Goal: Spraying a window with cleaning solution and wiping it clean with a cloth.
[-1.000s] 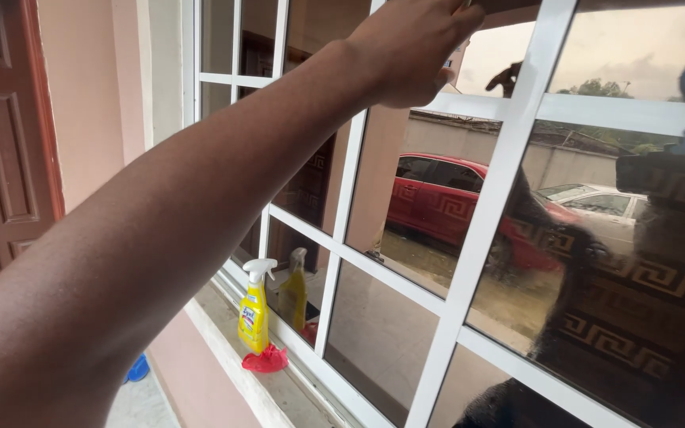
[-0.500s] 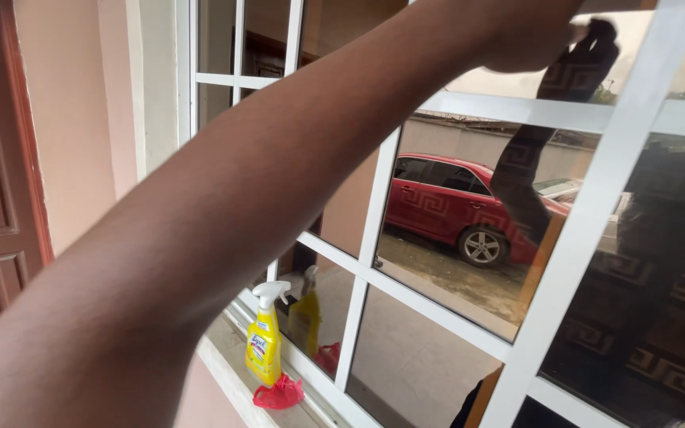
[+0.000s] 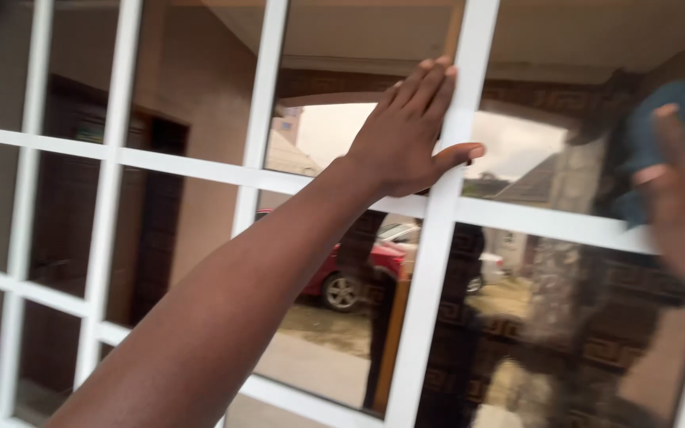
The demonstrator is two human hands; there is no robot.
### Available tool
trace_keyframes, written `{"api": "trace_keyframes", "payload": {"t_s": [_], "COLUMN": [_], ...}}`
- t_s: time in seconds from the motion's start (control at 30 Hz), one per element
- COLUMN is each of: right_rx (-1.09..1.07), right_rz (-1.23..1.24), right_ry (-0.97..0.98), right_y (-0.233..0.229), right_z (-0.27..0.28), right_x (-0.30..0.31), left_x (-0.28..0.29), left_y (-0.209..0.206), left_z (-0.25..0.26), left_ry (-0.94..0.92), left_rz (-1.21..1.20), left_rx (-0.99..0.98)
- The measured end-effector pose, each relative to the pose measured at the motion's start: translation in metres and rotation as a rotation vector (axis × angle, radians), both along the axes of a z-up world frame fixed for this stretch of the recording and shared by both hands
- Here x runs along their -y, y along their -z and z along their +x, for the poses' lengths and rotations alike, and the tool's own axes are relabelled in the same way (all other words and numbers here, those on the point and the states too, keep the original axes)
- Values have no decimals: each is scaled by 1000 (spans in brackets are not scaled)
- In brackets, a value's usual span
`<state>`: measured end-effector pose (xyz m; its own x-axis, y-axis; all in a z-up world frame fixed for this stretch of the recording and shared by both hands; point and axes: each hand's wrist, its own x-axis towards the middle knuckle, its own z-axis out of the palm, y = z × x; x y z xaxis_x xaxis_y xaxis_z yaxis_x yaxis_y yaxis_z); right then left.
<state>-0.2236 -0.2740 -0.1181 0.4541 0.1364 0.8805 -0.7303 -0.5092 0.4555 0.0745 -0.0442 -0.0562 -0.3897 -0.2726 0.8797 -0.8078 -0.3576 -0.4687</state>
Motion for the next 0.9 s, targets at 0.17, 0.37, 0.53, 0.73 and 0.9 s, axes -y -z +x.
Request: {"api": "trace_keyframes", "payload": {"t_s": [0.17, 0.37, 0.53, 0.73, 0.9], "right_rx": [-15, 252, 177, 44, 408], "right_rz": [129, 99, -53, 159, 27], "right_ry": [44, -178, -483, -444, -197], "right_y": [-32, -96, -54, -66, -154], "right_z": [10, 71, 144, 71, 73], "right_x": [-23, -64, -104, -82, -25], "left_x": [19, 54, 48, 51, 49], "left_y": [-4, 12, 15, 13, 14], "left_z": [-11, -17, -14, -12, -13], "left_ry": [311, 548, 581, 485, 467], "left_rz": [-172, -386, -366, -384, -378], "left_rx": [-96, -156, -175, -162, -171]}}
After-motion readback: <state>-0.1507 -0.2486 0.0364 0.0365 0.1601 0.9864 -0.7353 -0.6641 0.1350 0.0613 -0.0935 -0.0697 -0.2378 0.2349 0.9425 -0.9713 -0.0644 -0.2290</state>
